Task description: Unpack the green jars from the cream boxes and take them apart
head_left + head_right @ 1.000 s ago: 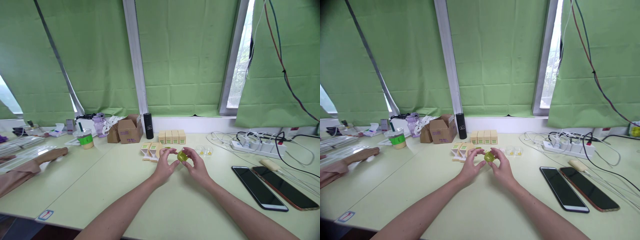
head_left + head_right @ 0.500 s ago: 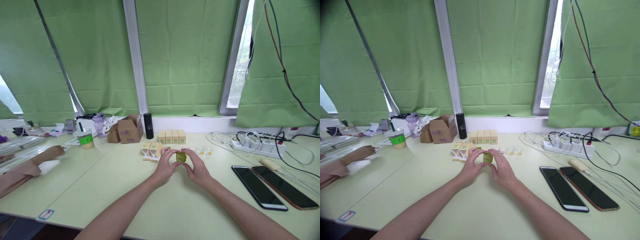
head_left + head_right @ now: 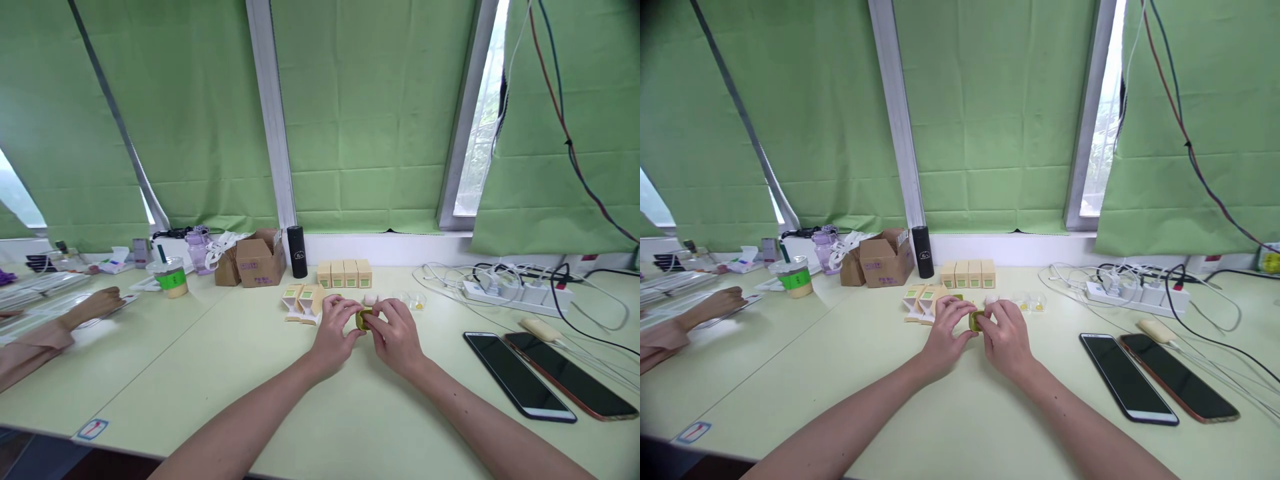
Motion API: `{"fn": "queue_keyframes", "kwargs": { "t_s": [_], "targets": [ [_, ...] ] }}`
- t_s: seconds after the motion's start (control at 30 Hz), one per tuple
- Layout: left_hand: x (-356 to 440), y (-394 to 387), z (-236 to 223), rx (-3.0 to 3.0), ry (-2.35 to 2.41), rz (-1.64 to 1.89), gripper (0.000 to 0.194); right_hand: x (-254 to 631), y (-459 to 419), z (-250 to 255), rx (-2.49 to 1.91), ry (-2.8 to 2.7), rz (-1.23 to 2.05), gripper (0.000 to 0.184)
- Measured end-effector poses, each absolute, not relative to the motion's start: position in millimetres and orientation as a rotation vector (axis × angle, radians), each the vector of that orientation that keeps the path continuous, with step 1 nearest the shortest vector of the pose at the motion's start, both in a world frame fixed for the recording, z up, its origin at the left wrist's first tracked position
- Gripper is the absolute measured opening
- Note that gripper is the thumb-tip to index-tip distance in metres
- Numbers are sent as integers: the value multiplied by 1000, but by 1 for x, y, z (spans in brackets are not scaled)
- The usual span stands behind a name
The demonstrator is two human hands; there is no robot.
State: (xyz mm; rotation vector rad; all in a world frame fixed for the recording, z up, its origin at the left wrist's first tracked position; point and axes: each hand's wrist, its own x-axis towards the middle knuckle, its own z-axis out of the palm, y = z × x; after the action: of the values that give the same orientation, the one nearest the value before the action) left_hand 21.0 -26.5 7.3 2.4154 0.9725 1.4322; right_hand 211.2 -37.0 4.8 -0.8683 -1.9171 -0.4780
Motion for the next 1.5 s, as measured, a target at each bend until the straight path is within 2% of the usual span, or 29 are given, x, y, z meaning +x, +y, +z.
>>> {"fn": "queue_keyframes", "kwargs": {
  "t_s": [1.5],
  "targets": [
    [21,-24,8,2669,1032,1450,40,207,-34,2,-823,-1896,-466,21]
  ]
}}
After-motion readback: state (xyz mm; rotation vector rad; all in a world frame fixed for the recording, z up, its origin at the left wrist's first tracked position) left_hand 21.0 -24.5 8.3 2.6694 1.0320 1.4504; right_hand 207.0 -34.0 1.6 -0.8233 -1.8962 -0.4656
